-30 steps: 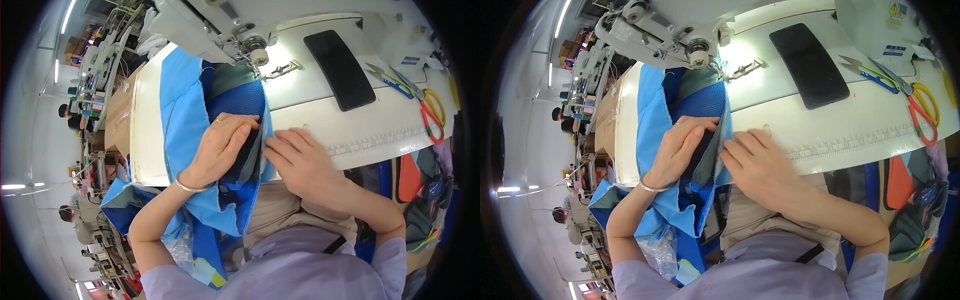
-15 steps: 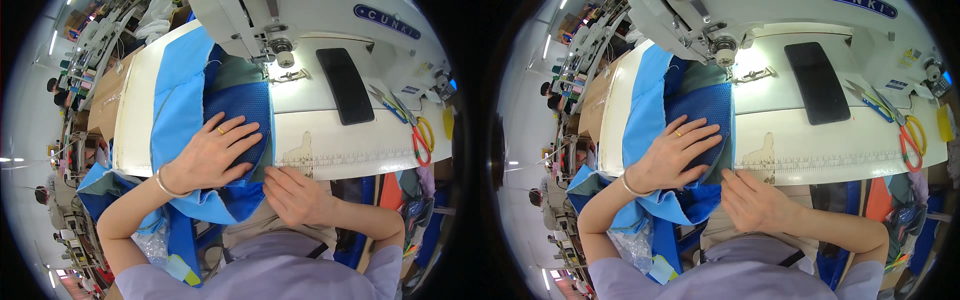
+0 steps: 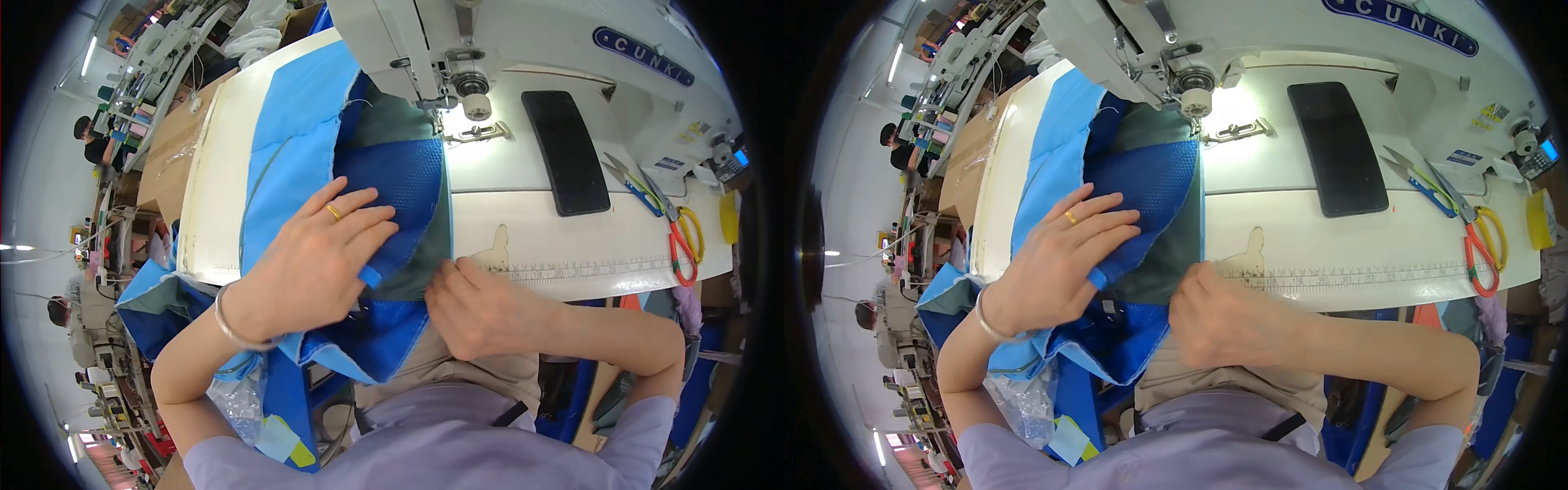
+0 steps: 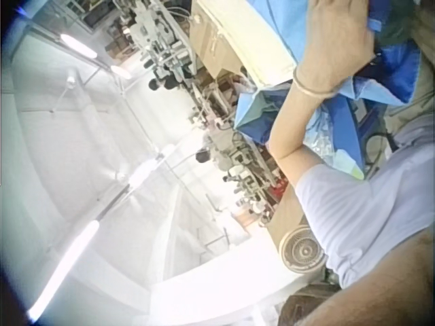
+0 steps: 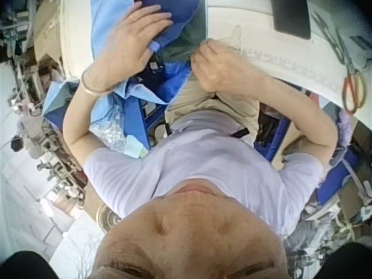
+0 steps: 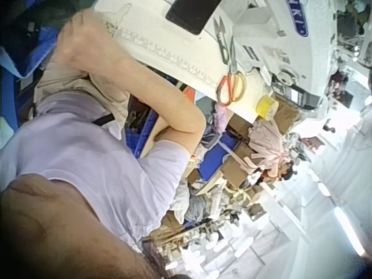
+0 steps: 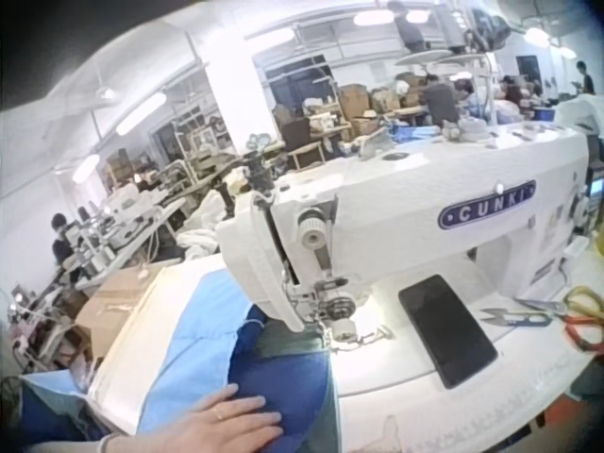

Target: The person operates a sewing machine to stitch a blue and green fabric bag. They repeatedly guide the bag under the needle, aligning the edges and mesh sections, and sew along the seams. The person frequently lifts and repositions the bag to access different areas for stitching.

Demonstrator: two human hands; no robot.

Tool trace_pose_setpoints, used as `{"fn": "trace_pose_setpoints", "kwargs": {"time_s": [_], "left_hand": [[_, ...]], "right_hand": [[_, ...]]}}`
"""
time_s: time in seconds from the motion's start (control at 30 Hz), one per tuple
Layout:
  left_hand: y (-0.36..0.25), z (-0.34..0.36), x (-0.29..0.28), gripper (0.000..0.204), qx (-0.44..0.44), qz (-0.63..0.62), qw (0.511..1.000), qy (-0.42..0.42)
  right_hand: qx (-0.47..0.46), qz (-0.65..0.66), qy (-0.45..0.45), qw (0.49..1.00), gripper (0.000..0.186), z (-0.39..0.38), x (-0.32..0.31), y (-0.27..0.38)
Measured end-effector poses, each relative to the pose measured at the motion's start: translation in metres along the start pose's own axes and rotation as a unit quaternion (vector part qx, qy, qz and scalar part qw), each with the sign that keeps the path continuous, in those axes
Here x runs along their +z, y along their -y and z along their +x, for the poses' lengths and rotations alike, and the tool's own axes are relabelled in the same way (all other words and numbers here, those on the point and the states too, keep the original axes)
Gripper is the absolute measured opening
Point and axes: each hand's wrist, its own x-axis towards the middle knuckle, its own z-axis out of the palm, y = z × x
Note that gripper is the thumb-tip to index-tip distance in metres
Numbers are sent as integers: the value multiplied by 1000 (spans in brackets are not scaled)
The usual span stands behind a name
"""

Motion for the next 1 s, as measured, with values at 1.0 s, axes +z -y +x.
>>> {"fn": "trace_pose_setpoints", "kwargs": {"time_s": [1.0], "left_hand": [[39,55,62,71,17,1,994,-109]], "right_hand": [[-27,18,-80,996,26,-6,10,-8]]}}
